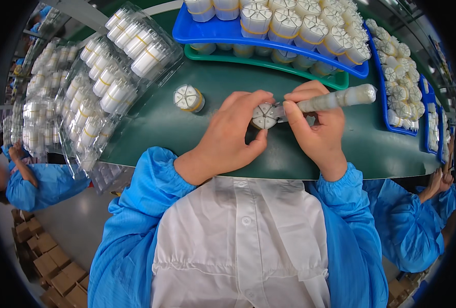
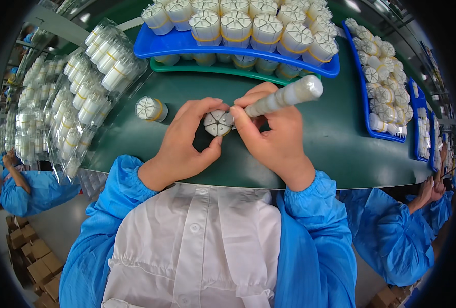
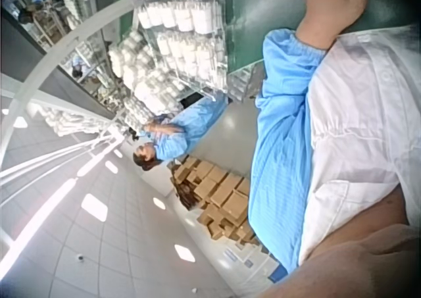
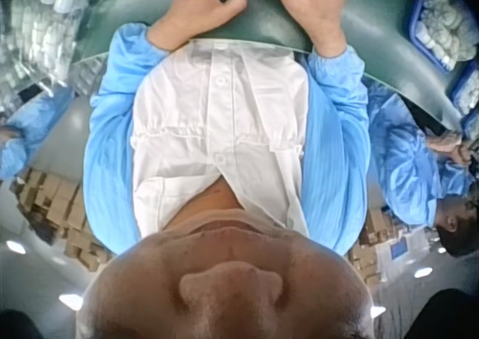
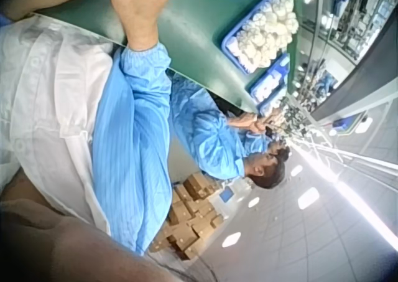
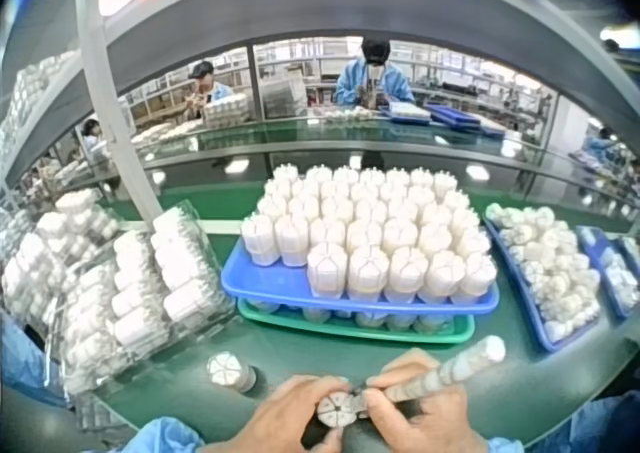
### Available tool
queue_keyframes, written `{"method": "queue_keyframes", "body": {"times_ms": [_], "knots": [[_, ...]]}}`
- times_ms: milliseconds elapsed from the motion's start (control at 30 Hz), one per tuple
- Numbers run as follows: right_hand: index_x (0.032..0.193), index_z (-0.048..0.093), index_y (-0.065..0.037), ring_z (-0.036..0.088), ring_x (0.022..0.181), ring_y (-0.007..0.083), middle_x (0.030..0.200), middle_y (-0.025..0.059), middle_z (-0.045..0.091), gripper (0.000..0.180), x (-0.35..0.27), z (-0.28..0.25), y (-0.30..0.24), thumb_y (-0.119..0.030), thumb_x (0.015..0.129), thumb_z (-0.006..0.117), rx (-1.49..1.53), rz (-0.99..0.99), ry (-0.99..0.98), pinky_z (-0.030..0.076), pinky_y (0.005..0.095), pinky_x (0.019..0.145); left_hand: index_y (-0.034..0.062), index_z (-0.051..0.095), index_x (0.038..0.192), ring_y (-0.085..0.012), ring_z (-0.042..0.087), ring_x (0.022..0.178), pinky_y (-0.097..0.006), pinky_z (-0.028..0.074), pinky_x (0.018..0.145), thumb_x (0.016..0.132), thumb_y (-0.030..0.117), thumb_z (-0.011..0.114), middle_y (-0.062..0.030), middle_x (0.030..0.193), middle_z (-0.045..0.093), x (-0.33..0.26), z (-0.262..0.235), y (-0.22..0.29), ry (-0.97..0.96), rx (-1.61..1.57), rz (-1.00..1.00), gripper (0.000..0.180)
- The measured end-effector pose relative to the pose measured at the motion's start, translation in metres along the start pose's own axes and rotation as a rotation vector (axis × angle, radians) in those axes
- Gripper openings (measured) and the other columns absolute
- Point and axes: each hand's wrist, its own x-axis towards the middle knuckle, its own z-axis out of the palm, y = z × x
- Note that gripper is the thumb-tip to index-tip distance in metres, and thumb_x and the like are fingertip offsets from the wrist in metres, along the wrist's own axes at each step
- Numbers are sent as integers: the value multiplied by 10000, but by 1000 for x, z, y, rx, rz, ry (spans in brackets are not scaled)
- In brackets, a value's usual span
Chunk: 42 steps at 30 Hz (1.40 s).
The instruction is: The person inserts a wick into the center of small white candles using a metal tool. They pick up candles from a blue tray, secure the wick, and place the finished candles into a clear plastic packaging tray. The process is repeated continuously throughout the clip.
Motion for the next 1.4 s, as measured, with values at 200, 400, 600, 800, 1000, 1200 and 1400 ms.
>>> {"method": "queue_keyframes", "body": {"times_ms": [200, 400, 600, 800, 1000, 1200, 1400], "knots": [[949, 681, -2, 600, 664, 101, 908, 72, 630, 114, 1, 3, 1, 10, 858, 750, -10, -1, -13, 471, 244, 543, 13, 497, 1368, -326, 602, 1119, -402, 502, 969, 746, 18, 802, -146, 1240, 637, 1, 0, 1, 0, 92, -88, 693], [961, 686, -3, 603, 672, 100, 922, 73, 638, 122, -1, 0, 6, 9, 859, 753, 50, -23, 68, 473, 241, 549, 31, 484, 1366, -355, 593, 1097, -449, 509, 902, 740, 12, 750, -151, 1210, 630, 0, 1, 0, 41, 7, -49, 680], [960, 687, -6, 605, 674, 99, 926, 75, 640, 118, 1, -2, 4, 0, 862, 752, 22, 12, 9, 474, 238, 551, 25, 466, 1403, -316, 607, 1114, -396, 501, 977, 756, -32, 727, -150, 1240, 635, 2, -1, 3, -26, -62, -72, 700], [961, 683, -2, 606, 666, 102, 930, 76, 639, 110, 1, 4, 2, 5, 868, 742, -14, -15, -36, 477, 239, 557, 36, 499, 1372, -341, 595, 1072, -427, 497, 910, 771, 61, 823, -140, 1172, 645, 4, 1, -1, 12, 50, 16, 682], [964, 680, -2, 595, 671, 99, 938, 83, 638, 111, -3, 0, 3, 22, 871, 735, 87, 99, 107, 470, 241, 556, 32, 514, 1360, -325, 599, 1018, -407, 503, 884, 763, 71, 838, -133, 1158, 646, -14, -18, 15, -80, 34, -50, 680], [962, 674, -9, 591, 667, 103, 933, 89, 632, 120, -4, 5, 1, 9, 867, 745, -42, -13, 24, 464, 243, 546, 25, 495, 1380, -334, 594, 1021, -408, 516, 843, 767, 82, 796, -175, 1172, 553, -54, -61, 20, 136, 348, -215, 686], [953, 682, -28, 597, 684, 131, 904, 91, 636, 121, -5, 10, -2, 7, 858, 748, -136, -55, -11, 462, 259, 551, 70, 515, 1394, -367, 575, 1048, -420, 531, 839, 819, 145, 771, -207, 1245, 511, -27, -80, 11, 161, 692, -247, 635]]}}
